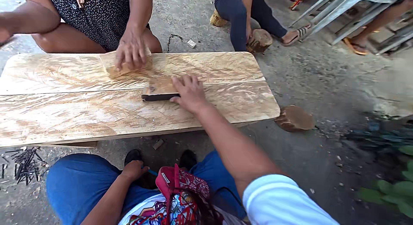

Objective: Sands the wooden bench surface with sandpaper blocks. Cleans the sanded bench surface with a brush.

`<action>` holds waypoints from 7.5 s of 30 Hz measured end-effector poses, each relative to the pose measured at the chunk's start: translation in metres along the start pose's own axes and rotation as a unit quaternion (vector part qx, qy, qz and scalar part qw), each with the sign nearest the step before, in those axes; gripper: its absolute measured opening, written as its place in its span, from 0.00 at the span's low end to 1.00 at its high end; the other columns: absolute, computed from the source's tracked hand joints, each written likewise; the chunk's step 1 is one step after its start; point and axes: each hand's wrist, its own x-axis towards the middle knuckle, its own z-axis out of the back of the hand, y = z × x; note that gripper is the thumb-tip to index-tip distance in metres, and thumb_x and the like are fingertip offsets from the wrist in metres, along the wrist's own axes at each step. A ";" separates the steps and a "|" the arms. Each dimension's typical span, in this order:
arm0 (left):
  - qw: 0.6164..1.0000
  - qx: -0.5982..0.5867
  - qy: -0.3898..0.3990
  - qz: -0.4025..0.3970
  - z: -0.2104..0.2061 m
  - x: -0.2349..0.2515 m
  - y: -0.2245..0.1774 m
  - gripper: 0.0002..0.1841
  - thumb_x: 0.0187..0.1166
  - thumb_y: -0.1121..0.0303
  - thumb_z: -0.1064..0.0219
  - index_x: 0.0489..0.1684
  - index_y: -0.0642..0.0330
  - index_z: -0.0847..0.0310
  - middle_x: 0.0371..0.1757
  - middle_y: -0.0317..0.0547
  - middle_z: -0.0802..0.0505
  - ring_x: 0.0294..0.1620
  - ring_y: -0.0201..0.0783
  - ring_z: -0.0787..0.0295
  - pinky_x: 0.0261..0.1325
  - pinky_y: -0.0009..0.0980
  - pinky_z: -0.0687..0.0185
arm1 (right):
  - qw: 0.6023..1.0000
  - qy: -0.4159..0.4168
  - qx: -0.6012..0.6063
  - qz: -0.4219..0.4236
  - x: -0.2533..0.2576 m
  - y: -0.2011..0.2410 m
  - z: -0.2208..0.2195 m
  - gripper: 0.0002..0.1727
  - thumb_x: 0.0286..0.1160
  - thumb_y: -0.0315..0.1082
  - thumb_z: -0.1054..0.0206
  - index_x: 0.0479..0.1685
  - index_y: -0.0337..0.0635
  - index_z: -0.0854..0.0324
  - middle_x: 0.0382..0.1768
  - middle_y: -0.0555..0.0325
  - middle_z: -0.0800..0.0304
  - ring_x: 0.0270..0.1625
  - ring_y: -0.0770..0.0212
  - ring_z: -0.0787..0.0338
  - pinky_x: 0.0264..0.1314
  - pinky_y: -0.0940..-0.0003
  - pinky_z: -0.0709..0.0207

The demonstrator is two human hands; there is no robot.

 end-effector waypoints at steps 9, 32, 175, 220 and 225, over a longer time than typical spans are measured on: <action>0.999 0.047 0.020 -0.007 0.000 0.007 -0.017 0.31 0.92 0.47 0.47 0.62 0.73 0.18 0.68 0.70 0.14 0.76 0.63 0.21 0.78 0.60 0.31 | 1.000 0.008 -0.003 -0.004 -0.022 -0.019 0.011 0.42 0.75 0.47 0.24 0.91 0.55 0.35 0.83 0.36 0.29 0.85 0.29 0.34 0.76 0.26 0.38; 0.998 0.055 0.023 0.000 0.003 0.012 -0.019 0.30 0.92 0.47 0.46 0.61 0.74 0.19 0.67 0.71 0.14 0.75 0.64 0.21 0.77 0.62 0.32 | 0.999 -0.031 -0.003 0.035 -0.036 -0.035 0.007 0.41 0.71 0.61 0.27 0.86 0.56 0.27 0.79 0.37 0.23 0.84 0.29 0.31 0.69 0.25 0.32; 1.000 0.011 0.005 0.012 -0.007 -0.001 -0.005 0.31 0.90 0.46 0.46 0.64 0.72 0.19 0.68 0.69 0.14 0.76 0.63 0.21 0.78 0.61 0.30 | 0.999 0.009 0.035 0.000 0.049 0.110 -0.022 0.43 0.69 0.68 0.29 0.87 0.65 0.30 0.78 0.31 0.26 0.81 0.22 0.35 0.75 0.21 0.41; 0.997 0.066 0.031 0.010 -0.005 0.014 -0.009 0.30 0.91 0.47 0.46 0.61 0.72 0.17 0.65 0.70 0.13 0.73 0.63 0.19 0.78 0.60 0.31 | 0.959 -0.030 -0.020 -0.281 -0.072 -0.235 0.071 0.44 0.78 0.59 0.31 0.91 0.48 0.38 0.84 0.33 0.32 0.86 0.25 0.38 0.75 0.12 0.53; 0.997 0.072 0.038 0.011 -0.002 0.016 -0.012 0.30 0.91 0.47 0.47 0.61 0.72 0.17 0.66 0.69 0.13 0.73 0.63 0.19 0.77 0.60 0.30 | 0.995 -0.033 0.010 -0.092 -0.022 -0.134 0.034 0.48 0.67 0.66 0.26 0.86 0.48 0.29 0.80 0.40 0.24 0.85 0.32 0.33 0.79 0.18 0.51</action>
